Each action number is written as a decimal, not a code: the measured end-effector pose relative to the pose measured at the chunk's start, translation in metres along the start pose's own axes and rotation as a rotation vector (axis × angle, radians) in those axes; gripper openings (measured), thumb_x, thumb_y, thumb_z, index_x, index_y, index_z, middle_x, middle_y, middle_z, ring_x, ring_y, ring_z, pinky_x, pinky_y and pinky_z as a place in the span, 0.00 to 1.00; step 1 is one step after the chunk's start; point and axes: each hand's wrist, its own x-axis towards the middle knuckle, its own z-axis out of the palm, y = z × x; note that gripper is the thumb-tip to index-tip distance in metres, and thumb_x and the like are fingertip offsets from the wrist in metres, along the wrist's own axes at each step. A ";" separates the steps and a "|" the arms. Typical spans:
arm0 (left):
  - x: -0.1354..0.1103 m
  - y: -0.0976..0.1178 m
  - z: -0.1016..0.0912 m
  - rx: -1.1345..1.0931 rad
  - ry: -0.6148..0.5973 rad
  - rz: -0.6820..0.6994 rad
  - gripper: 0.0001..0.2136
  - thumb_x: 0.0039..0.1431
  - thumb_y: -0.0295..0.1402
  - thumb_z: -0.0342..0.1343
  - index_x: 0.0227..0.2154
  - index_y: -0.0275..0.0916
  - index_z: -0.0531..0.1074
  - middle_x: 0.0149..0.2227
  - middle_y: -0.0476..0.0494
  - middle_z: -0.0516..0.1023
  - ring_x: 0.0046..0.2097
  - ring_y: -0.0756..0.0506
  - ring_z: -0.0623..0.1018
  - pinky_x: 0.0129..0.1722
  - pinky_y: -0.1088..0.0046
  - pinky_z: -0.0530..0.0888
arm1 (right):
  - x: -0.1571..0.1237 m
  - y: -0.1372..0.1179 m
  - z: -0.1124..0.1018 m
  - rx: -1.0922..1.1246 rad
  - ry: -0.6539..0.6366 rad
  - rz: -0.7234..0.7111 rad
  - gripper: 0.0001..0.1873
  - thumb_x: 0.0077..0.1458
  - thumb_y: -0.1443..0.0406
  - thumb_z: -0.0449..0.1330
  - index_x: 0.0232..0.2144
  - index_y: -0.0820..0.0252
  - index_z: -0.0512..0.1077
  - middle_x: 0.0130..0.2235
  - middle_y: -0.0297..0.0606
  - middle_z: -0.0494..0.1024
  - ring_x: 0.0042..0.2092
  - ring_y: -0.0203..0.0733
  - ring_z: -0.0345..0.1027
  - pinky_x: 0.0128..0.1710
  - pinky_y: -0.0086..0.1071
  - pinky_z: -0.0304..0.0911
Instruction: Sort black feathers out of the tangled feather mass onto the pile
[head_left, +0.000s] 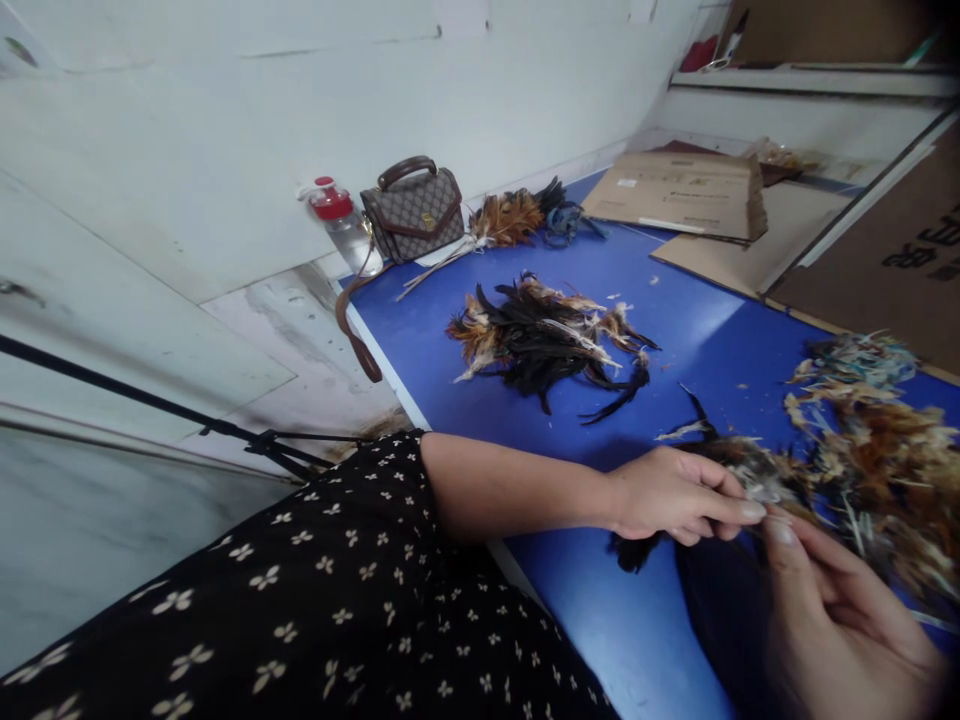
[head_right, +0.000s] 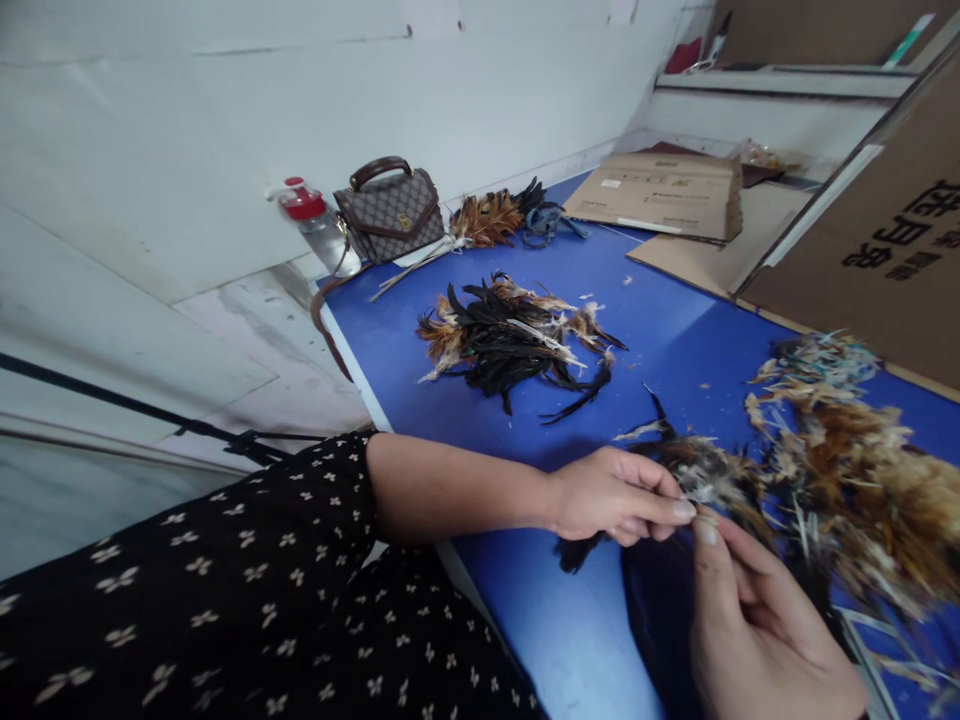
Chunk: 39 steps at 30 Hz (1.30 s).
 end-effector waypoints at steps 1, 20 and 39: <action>-0.001 0.001 0.001 0.000 -0.002 -0.019 0.29 0.46 0.54 0.83 0.31 0.39 0.72 0.25 0.56 0.74 0.23 0.59 0.59 0.24 0.77 0.52 | 0.000 -0.002 0.000 0.037 0.002 0.054 0.37 0.52 0.37 0.77 0.54 0.53 0.88 0.38 0.43 0.84 0.30 0.39 0.68 0.21 0.29 0.56; 0.020 -0.032 -0.007 0.168 0.157 0.284 0.25 0.49 0.48 0.82 0.39 0.37 0.78 0.29 0.52 0.79 0.31 0.52 0.79 0.37 0.71 0.75 | 0.006 0.009 0.002 0.101 -0.021 0.226 0.34 0.48 0.36 0.80 0.48 0.49 0.88 0.40 0.40 0.87 0.30 0.34 0.72 0.21 0.17 0.60; 0.036 -0.025 -0.028 0.765 0.052 0.843 0.10 0.62 0.36 0.76 0.36 0.36 0.84 0.43 0.37 0.85 0.47 0.45 0.83 0.54 0.66 0.81 | 0.012 -0.003 -0.006 -0.083 -0.071 0.311 0.34 0.43 0.33 0.76 0.45 0.45 0.87 0.27 0.31 0.75 0.27 0.36 0.60 0.20 0.24 0.56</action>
